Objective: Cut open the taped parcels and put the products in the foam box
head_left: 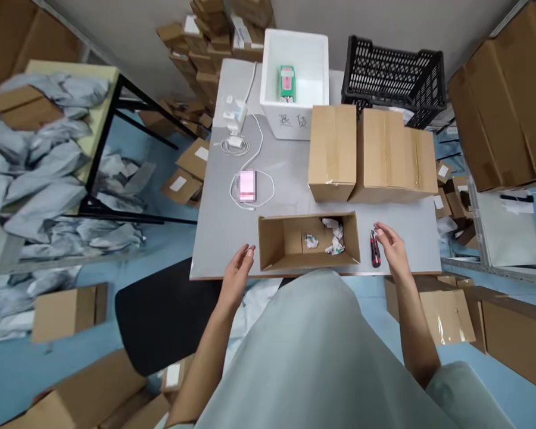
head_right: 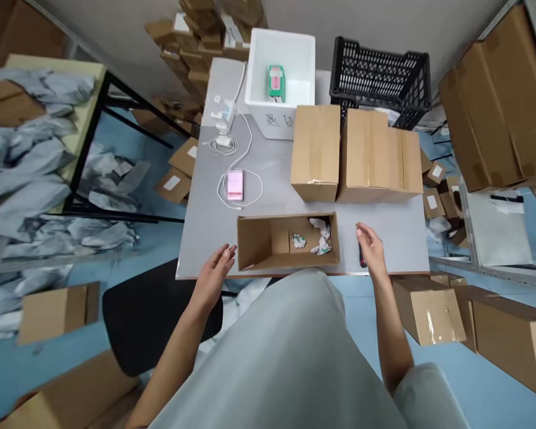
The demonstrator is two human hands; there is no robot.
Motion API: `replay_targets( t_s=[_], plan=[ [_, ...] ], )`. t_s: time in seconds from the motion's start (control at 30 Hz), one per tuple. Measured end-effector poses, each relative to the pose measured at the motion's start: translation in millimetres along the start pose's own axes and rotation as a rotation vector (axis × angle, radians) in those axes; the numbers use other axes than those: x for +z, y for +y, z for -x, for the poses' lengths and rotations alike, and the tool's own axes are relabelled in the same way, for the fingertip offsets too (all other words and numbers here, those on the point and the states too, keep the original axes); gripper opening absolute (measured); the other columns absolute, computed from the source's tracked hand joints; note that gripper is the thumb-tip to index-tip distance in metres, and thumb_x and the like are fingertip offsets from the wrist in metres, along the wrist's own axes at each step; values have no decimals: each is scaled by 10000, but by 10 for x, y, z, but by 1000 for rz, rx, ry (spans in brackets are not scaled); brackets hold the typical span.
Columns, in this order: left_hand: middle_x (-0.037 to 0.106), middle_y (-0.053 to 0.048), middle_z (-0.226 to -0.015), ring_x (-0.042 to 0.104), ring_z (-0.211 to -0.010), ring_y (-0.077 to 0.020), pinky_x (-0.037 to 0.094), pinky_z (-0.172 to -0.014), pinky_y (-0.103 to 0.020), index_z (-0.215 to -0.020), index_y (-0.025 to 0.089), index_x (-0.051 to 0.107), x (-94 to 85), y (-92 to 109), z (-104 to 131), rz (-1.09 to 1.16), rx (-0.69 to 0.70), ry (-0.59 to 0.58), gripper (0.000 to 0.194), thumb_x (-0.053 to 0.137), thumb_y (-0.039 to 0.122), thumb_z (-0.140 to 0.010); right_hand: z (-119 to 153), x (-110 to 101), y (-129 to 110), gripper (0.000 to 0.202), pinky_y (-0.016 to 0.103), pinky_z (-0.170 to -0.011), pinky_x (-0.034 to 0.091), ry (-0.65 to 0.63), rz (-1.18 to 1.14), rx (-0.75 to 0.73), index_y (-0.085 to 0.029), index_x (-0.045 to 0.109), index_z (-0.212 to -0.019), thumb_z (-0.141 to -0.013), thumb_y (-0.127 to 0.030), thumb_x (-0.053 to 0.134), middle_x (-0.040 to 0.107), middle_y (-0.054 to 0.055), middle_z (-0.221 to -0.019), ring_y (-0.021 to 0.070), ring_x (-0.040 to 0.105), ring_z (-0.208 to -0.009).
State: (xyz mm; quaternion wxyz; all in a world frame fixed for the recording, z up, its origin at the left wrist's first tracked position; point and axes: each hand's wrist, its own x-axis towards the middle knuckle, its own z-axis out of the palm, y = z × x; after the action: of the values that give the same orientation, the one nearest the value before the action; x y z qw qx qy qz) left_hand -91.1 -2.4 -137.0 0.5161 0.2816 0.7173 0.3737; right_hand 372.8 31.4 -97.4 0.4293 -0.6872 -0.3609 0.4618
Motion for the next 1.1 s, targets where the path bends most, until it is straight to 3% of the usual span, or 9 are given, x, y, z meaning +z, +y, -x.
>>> replay_targets(
  t_s=[0.13, 0.23, 0.4, 0.53, 0.63, 0.77, 0.87, 1.03, 1.1],
  plan=[
    [570, -176, -1748, 535, -1650, -372, 504, -1326, -592, -1649, 253, 601, 213, -146, 321, 128, -141, 14, 708, 779, 547, -1030, 309, -64, 512, 887, 619, -1328, 502, -137, -56, 190, -294, 759, -1521, -856, -876, 827, 715, 154, -1619, 382, 619, -1584],
    [511, -157, -1788, 528, -1650, -384, 526, -1305, -611, -1681, 293, 562, 345, -187, 387, 200, -158, -8, 761, 797, 548, -1003, 406, 39, 657, 963, 609, -1342, 487, -244, -87, 275, -355, 660, -1652, -866, -893, 803, 624, 112, -1728, 374, 525, -1666],
    [601, -145, -1681, 631, -1536, -388, 585, -1250, -593, -1518, 272, 688, 449, -182, 401, 230, -124, -83, 666, 806, 524, -912, 490, 283, 566, 1106, 600, -1377, 444, -382, -109, 241, -344, 585, -1725, -834, -978, 751, 415, 56, -1878, 382, 378, -1753],
    [744, -138, -1461, 735, -1369, -356, 596, -1238, -580, -1417, 236, 748, 433, -143, 482, 225, -42, -69, 635, 761, 478, -831, 585, 361, 407, 1155, 605, -1395, 412, -410, -70, 149, -293, 581, -1733, -820, -975, 769, 440, 93, -1859, 392, 381, -1751],
    [765, -144, -1430, 738, -1367, -360, 592, -1235, -589, -1411, 213, 767, 348, -110, 623, 253, -10, -30, 666, 757, 465, -794, 656, 386, 286, 1115, 630, -1374, 435, -411, -29, 106, -288, 609, -1712, -847, -981, 734, 488, 107, -1831, 402, 413, -1734],
    [746, -157, -1504, 712, -1409, -367, 584, -1238, -573, -1500, 174, 737, 91, -43, 880, 285, 46, 11, 747, 737, 470, -815, 757, 556, 75, 1026, 634, -1378, 429, -475, 46, 41, -303, 647, -1681, -908, -977, 668, 547, 94, -1794, 398, 443, -1718],
    [732, -133, -1565, 689, -1445, -375, 578, -1242, -530, -1555, 196, 721, -242, 1, 1062, 297, 110, 59, 752, 698, 473, -857, 843, 862, -114, 931, 629, -1382, 430, -551, 115, -26, -313, 682, -1648, -961, -940, 635, 608, 85, -1747, 387, 494, -1686],
    [736, -94, -1587, 679, -1467, -387, 563, -1248, -497, -1601, 220, 708, -1000, -107, 1235, 305, 163, 222, 751, 669, 478, -897, 998, 1698, -410, 806, 604, -1347, 487, -692, 261, -128, -346, 740, -1578, -1019, -901, 570, 698, 68, -1656, 365, 558, -1638],
    [763, -96, -1547, 712, -1416, -388, 574, -1231, -500, -1585, 214, 725, -1335, -221, 1275, 300, 168, 363, 735, 675, 470, -898, 1080, 2121, -520, 807, 607, -1314, 521, -759, 301, -156, -342, 747, -1565, -1014, -906, 572, 699, 72, -1654, 374, 576, -1618]
  ],
)
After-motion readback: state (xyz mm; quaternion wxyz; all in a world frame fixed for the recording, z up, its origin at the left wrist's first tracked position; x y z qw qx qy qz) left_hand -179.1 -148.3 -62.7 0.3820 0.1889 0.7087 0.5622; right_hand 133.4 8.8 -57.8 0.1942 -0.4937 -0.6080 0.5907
